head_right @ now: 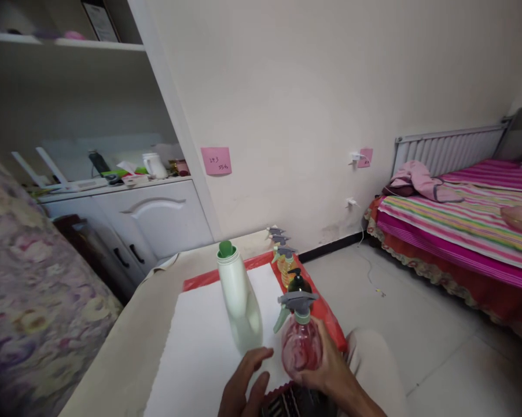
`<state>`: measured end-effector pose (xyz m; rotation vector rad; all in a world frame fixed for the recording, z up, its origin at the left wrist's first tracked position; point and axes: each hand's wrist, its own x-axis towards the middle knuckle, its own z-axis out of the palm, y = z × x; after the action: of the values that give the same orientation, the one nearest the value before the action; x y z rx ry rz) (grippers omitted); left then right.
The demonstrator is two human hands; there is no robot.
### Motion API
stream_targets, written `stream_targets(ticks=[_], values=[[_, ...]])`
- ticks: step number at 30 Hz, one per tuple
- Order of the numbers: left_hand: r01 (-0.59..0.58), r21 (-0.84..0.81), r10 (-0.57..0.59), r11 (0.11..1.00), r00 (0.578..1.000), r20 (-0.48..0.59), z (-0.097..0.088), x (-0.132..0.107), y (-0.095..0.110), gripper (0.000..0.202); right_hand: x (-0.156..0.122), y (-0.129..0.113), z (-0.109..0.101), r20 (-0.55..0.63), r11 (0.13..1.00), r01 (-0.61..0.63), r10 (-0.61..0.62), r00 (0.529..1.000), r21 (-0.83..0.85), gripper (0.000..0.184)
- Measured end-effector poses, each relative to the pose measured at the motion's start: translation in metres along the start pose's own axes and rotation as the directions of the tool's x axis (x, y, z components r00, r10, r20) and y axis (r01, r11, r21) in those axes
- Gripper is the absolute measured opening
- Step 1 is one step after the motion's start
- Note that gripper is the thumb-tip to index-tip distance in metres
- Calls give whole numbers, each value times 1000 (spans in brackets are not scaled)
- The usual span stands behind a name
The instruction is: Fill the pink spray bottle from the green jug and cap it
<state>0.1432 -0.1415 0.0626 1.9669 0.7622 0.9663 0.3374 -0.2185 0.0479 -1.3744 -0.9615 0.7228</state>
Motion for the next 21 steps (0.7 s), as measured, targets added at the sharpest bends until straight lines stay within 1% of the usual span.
stream_targets(ticks=[1,2,3,4,5,6,7,9,11,13,15,18,19,21], values=[[37,-35,-38,999,999,-21,-6,3,9,36,-6,-8,7,86,997,-4,-3,996,75,86],[77,-77,-78,994,997,-17,-12,6,19,39,-12,-16,14,176,988,-17,-11,984,155,87],[110,-127,-108,986,994,22,-19,9,28,41,-17,-24,21,277,973,-47,-18,961,227,89],[151,-180,-137,972,987,88,-25,11,37,42,-23,-30,28,366,958,-81,-26,930,275,90],[195,-238,-165,952,976,140,-30,12,44,43,-28,-35,34,425,952,-100,-34,904,289,90],[239,-291,-185,926,962,199,-36,13,50,43,-32,-39,39,458,956,-101,-38,888,275,87],[282,-335,-201,899,945,256,-40,12,55,42,-35,-42,44,464,966,-87,-37,885,243,83],[352,-416,-225,839,919,325,-47,7,61,41,-40,-45,51,439,984,-47,-34,898,173,69],[388,-486,-223,783,905,363,-50,0,62,41,-42,-45,56,421,989,-33,-32,906,145,57],[395,-545,-214,739,906,366,-52,-7,61,43,-44,-44,62,425,989,-33,-33,905,145,53],[411,-582,-221,702,902,371,-53,-13,58,43,-45,-42,70,440,988,-29,-41,897,152,56],[458,-610,-261,646,884,387,-53,-16,53,39,-48,-39,81,472,985,-24,-61,879,173,68],[462,-611,-257,643,882,396,-52,-16,51,37,-49,-39,83,482,984,-23,-67,874,179,74],[434,-621,-242,653,896,372,-49,-15,50,34,-50,-38,82,498,981,-20,-81,864,195,86]])
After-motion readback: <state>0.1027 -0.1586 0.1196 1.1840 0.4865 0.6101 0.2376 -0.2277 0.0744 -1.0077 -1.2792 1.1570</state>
